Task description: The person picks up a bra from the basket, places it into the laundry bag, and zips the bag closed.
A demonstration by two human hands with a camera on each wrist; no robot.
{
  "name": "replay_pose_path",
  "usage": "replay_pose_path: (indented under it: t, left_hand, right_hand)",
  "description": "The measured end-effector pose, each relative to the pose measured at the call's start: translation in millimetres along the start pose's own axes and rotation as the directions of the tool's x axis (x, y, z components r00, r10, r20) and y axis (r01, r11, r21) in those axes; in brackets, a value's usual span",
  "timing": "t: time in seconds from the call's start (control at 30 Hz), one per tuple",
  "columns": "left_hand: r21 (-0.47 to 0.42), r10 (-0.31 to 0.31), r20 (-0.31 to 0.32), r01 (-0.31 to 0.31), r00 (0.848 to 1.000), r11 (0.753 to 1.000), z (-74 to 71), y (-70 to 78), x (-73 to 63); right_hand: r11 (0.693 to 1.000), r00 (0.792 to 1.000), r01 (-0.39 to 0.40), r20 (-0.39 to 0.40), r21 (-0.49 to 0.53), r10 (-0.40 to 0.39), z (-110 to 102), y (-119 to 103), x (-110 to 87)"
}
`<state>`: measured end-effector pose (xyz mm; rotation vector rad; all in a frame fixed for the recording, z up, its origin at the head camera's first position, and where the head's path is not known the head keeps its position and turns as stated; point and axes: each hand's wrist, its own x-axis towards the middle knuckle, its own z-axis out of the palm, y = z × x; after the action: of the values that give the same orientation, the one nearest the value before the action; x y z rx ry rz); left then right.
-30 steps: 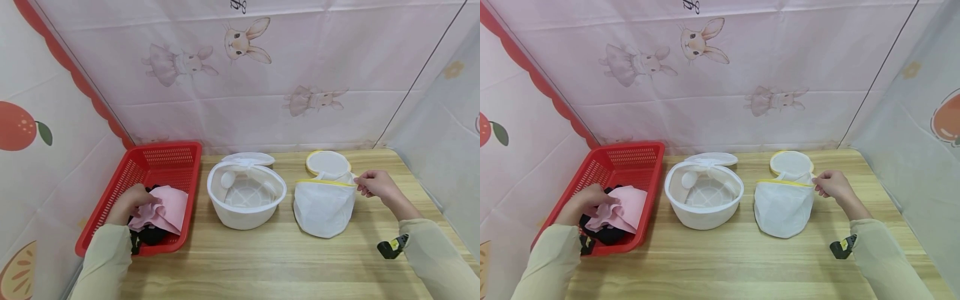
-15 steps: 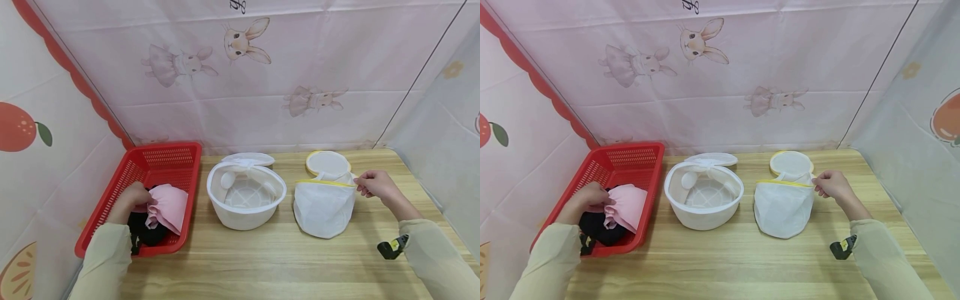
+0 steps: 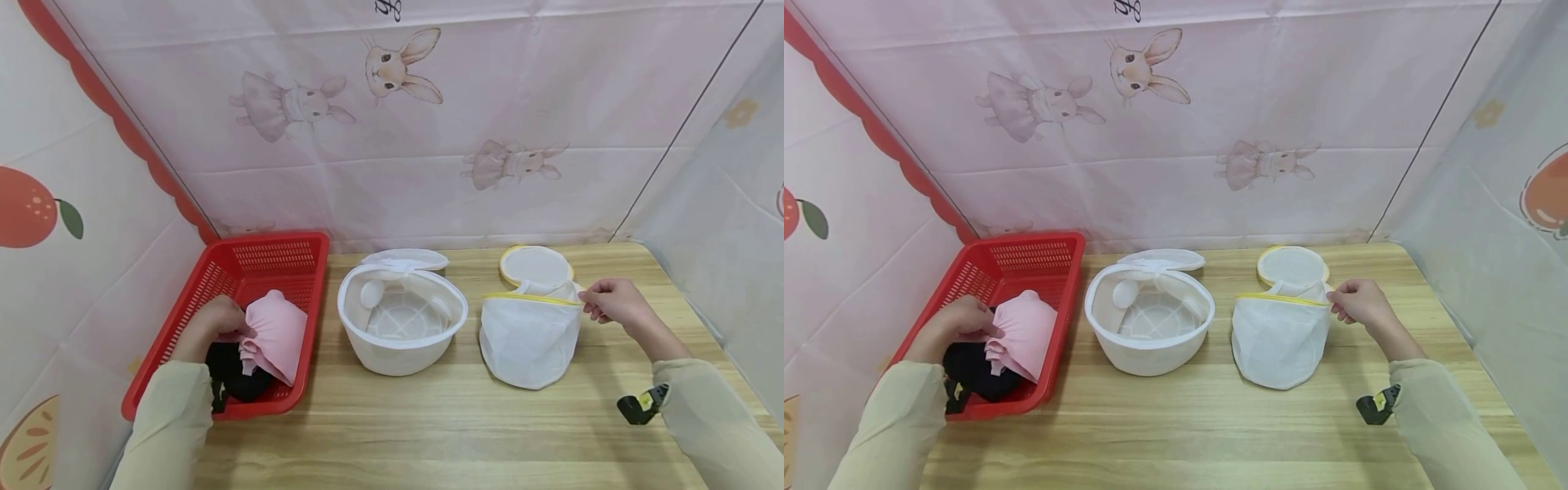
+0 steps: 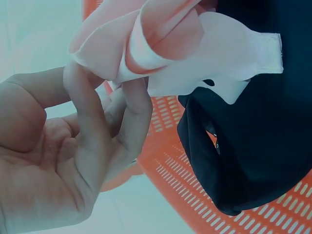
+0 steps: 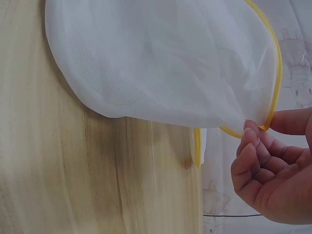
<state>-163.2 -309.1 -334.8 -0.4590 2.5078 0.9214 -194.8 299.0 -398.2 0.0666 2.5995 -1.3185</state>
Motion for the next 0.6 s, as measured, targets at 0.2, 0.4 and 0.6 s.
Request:
replay_pose_path:
  t: [0.2,0.4,0.6]
  left_hand:
    - [-0.012,0.005,0.017,-0.005,1.0,1.0,0.3,-0.2,0.7]
    - [-0.017,-0.013,0.014,0.013,1.0,1.0,1.7,-0.1,-0.4]
    - [-0.024,-0.028,0.014,0.028,1.0,0.999,2.8,0.9,-0.3]
  right_hand:
    - [1.0,1.0,-0.004,0.003,-0.005,0.004,0.0,-0.9,-0.9]
    - [1.0,1.0,-0.002,0.0,-0.011,0.002,0.3,-1.2,-1.8]
    - [1.0,1.0,0.004,0.001,-0.006,-0.004,0.4,-0.2,-0.6]
